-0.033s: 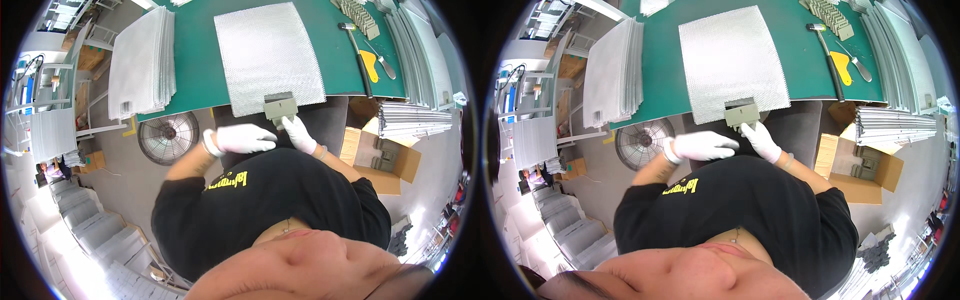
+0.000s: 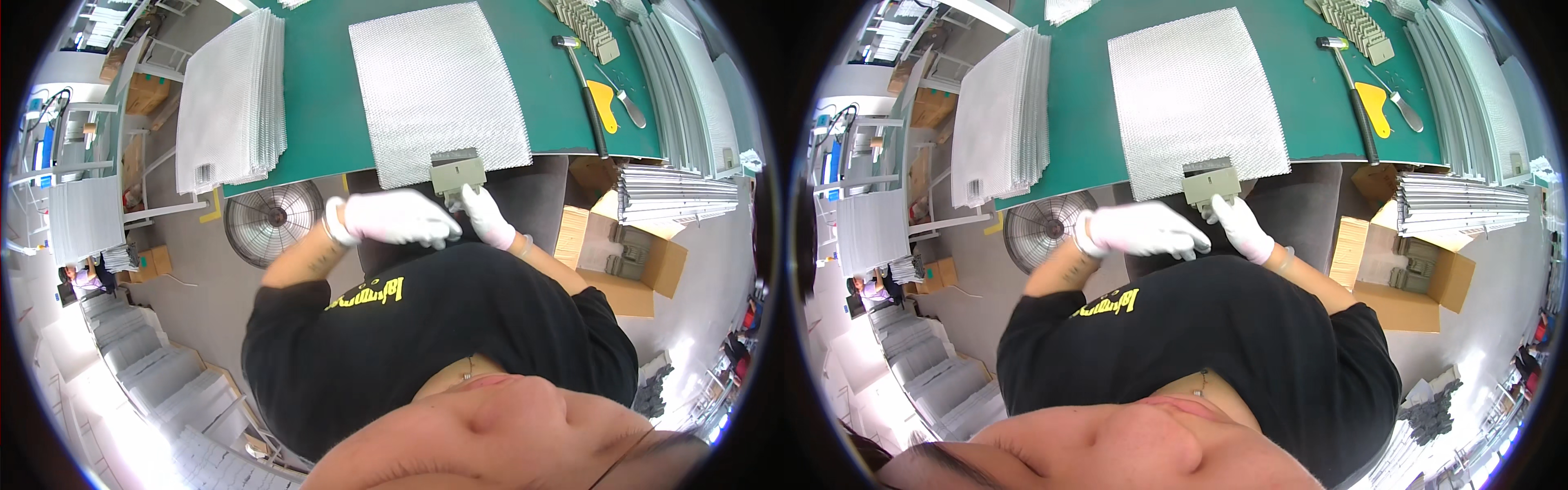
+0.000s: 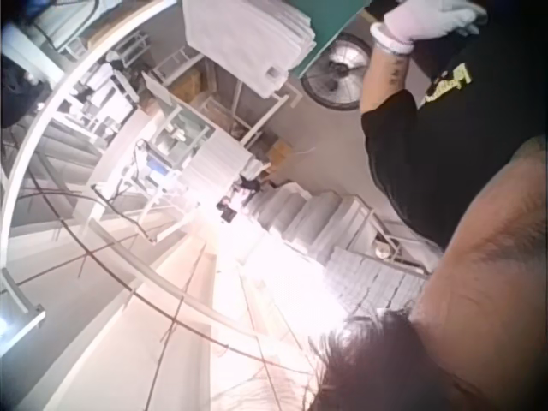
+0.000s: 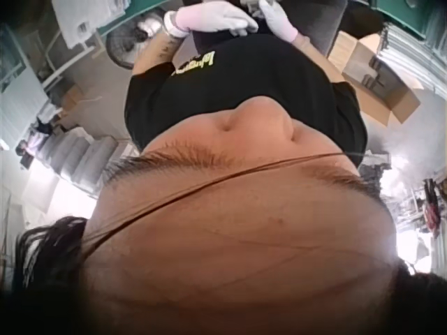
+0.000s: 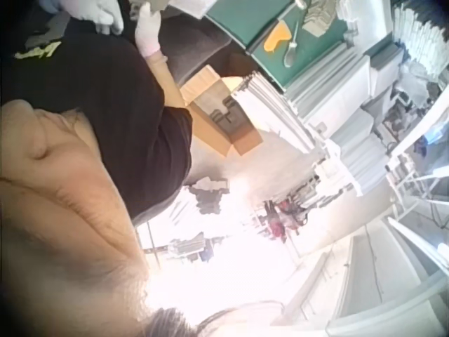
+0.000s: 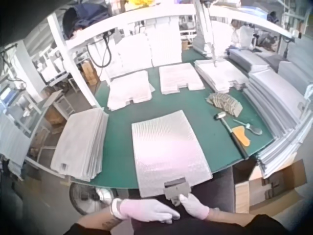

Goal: The person assembles air filters at a green workbench. They place a mesh filter onto a frame, insert a small plastic component, and use a hammer to secure the assembly. The process is repeated for multiple units.

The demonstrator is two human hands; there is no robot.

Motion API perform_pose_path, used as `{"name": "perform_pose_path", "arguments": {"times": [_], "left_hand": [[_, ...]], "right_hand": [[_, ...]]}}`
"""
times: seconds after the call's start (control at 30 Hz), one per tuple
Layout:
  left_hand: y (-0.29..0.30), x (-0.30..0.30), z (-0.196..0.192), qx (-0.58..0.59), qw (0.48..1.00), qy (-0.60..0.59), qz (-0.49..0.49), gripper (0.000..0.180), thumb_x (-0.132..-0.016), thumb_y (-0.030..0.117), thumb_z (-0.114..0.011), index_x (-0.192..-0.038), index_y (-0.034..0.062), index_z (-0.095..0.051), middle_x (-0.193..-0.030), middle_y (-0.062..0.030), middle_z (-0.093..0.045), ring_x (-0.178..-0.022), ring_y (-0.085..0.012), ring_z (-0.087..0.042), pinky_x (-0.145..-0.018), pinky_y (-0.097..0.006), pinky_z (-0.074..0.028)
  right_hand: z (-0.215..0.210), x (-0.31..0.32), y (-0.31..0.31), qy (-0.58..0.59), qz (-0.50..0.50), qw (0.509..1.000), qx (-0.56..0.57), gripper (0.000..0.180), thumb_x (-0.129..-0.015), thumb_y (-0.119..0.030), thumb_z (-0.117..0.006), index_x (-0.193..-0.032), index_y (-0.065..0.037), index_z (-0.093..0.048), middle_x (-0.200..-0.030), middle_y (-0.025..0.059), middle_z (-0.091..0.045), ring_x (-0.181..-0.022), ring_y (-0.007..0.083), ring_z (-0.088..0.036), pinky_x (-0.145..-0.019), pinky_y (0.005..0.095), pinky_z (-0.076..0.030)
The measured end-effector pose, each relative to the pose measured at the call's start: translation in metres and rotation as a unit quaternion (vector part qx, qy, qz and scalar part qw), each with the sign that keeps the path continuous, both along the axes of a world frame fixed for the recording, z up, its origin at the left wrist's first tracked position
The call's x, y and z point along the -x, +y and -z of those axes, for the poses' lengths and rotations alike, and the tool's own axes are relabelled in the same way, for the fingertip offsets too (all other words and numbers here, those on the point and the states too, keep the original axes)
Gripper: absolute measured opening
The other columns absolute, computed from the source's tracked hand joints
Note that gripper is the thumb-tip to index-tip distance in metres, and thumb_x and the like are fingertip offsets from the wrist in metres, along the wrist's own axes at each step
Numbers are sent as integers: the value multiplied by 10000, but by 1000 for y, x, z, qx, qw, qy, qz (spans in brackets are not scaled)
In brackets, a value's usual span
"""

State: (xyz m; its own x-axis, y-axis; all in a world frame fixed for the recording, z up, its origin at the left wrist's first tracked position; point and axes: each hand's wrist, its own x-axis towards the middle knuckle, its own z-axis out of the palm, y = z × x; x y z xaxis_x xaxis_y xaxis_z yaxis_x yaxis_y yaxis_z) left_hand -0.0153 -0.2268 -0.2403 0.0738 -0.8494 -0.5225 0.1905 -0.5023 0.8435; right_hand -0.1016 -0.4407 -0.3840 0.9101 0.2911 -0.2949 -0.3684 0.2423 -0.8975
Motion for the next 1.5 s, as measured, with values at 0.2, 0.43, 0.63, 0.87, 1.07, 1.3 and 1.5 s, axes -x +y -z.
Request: {"name": "perform_pose_path", "arguments": {"times": [0.2, 0.43, 0.63, 0.87, 1.07, 1.3, 1.5], "left_hand": [[-60, -84, 37, 58, 647, -760, -24, 659, -916, 497, -619, -1454, 128, -528, -1519, -187, -463, -1407, -407, -407, -1169, -596, -264], [-111, 4, 50, -17, 698, -711, -82, 673, -924, 492, -582, -1492, 143, -489, -1545, -215, -421, -1433, -449, -362, -1186, -657, -168], [-109, 2, 55, -16, 677, -731, -85, 558, -947, 353, -568, -1461, 141, -524, -1487, -192, -493, -1390, -414, -427, -1167, -640, -227], [-106, 7, 47, 3, 684, -724, -88, 526, -929, 293, -585, -1429, 134, -553, -1465, -174, -516, -1376, -403, -445, -1158, -623, -264], [-106, -3, 49, 5, 680, -730, -65, 516, -918, 281, -589, -1410, 126, -574, -1467, -177, -515, -1370, -410, -446, -1155, -620, -269], [-94, -33, 45, 75, 691, -718, -34, 496, -906, 232, -598, -1390, 118, -586, -1456, -199, -515, -1339, -434, -464, -1133, -618, -305], [-97, -19, 42, 80, 715, -693, -53, 511, -898, 233, -618, -1396, 121, -583, -1460, -196, -509, -1350, -443, -442, -1141, -618, -288]], "right_hand": [[-42, -10, 6, 16, 206, 977, -59, 395, -1088, -374, -456, -1068, -20, -629, -833, 6, -629, -693, 54, -547, -645, 234, -462], [1, 23, -31, -69, 374, 923, 57, 369, -1110, -291, -394, -1057, -21, -641, -966, 20, -653, -865, 91, -586, -750, 276, -492], [-36, 9, -56, 8, 222, 975, 2, 150, -1043, -197, -576, -1027, -61, -638, -954, 10, -649, -876, 76, -615, -748, 263, -507], [-29, 22, -39, -6, 314, 949, -38, 152, -1031, -194, -603, -1074, -49, -614, -1002, 42, -655, -893, 114, -645, -790, 270, -535], [0, 4, -24, 59, 338, 925, -163, 251, -1055, -282, -555, -1122, -55, -637, -1031, 37, -669, -910, 108, -640, -802, 276, -527], [-31, -5, -20, 25, 286, 944, -164, 148, -1007, -146, -631, -1112, -41, -635, -1054, 42, -673, -971, 134, -666, -842, 303, -553], [-32, 12, -24, 36, 284, 948, -136, 129, -1000, -140, -637, -1084, -43, -627, -1032, 53, -672, -953, 133, -668, -828, 306, -555]]}}
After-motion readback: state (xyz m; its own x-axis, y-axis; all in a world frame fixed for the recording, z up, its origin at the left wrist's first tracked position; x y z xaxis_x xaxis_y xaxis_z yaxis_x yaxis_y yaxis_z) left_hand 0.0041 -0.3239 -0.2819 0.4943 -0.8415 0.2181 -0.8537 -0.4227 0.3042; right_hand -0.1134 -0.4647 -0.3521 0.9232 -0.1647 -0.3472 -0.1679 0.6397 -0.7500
